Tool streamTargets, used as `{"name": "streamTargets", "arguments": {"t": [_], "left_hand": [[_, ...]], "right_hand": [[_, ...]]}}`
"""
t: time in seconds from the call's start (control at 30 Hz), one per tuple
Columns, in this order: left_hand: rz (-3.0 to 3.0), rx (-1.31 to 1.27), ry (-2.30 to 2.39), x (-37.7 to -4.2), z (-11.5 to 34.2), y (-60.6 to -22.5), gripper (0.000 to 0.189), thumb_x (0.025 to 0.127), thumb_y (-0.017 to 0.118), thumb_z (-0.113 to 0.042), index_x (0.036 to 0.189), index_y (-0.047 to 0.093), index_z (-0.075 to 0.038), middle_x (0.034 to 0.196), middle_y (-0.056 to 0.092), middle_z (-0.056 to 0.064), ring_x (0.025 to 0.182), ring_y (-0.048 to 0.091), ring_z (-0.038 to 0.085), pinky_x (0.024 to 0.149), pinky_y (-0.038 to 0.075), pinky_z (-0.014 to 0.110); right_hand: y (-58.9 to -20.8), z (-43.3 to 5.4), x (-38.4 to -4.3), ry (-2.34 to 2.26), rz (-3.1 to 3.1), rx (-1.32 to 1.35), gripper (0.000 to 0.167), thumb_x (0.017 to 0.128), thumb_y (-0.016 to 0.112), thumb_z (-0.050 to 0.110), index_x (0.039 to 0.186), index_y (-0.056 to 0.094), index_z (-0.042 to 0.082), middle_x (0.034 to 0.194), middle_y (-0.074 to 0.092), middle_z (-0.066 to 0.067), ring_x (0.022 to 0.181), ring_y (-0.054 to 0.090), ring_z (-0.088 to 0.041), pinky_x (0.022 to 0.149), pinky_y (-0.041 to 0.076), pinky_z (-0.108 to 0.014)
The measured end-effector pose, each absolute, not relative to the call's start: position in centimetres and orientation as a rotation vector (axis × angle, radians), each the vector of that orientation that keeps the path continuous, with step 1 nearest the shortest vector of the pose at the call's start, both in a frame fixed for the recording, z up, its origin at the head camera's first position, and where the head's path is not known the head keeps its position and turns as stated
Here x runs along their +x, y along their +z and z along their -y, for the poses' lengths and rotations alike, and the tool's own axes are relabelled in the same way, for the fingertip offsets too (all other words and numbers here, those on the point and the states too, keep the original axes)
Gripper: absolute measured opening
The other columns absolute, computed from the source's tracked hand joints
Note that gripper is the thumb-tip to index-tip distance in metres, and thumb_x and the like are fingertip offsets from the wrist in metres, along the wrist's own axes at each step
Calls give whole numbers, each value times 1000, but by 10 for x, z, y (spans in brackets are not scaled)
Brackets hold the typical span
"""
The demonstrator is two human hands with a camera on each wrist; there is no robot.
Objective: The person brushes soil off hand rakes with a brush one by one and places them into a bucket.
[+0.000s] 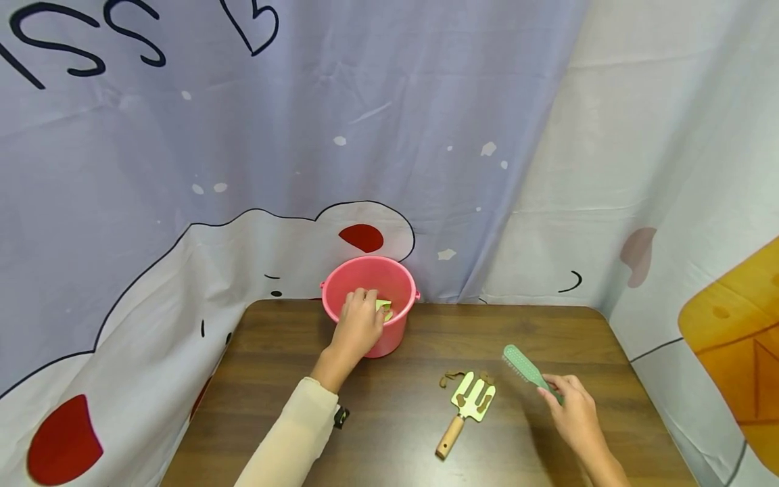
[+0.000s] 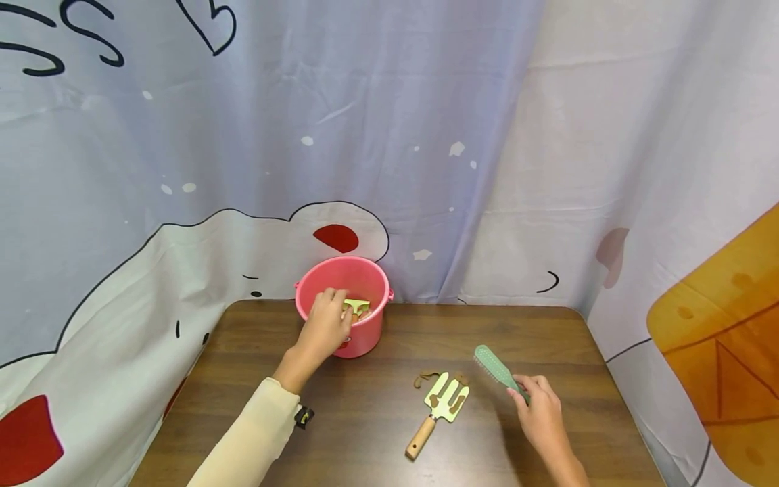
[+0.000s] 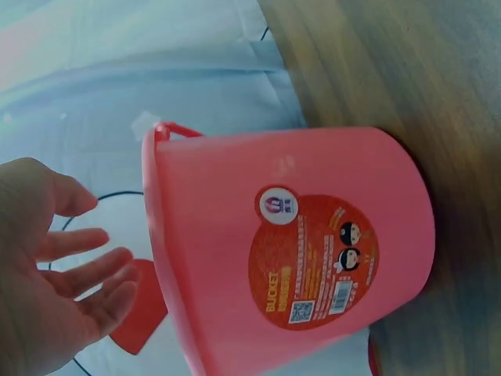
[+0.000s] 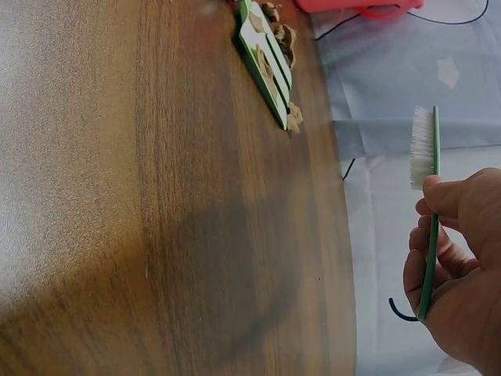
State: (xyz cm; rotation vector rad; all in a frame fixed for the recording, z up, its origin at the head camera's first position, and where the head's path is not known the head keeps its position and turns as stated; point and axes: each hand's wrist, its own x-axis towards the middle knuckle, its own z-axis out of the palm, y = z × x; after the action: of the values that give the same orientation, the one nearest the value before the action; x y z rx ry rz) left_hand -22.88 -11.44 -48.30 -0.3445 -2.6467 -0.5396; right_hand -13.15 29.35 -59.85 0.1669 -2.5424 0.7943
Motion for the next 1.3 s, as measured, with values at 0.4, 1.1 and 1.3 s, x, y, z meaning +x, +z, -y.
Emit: {"name": "streamTargets", "arguments": {"t": [0.4,1.1,1.3], "left_hand": [[2359,-491,-511,-209,100,-498,33,85,80,-15,112,67,-2,106,63,14,97,57,32,86,51,43],[2381,-571,-388,-169,50,-557,47,75,87,-33,108,65,-8,99,56,6,87,52,23,79,50,36],[2626,-552,-309,-162,35,-580,55,78,84,-46,111,59,-10,104,52,6,92,51,21,78,49,34]], "right_hand": [[-598,-297,-133,783,2549,139,30,81,84,1,109,74,-4,95,66,-16,83,66,-30,66,53,-32],[-600,-305,-135,778,2559,159,32,81,83,0,111,73,-6,97,66,-19,84,68,-33,67,57,-39],[-601,-306,-135,776,2572,145,31,81,83,1,111,73,-4,97,66,-18,84,67,-31,67,56,-34]]}}
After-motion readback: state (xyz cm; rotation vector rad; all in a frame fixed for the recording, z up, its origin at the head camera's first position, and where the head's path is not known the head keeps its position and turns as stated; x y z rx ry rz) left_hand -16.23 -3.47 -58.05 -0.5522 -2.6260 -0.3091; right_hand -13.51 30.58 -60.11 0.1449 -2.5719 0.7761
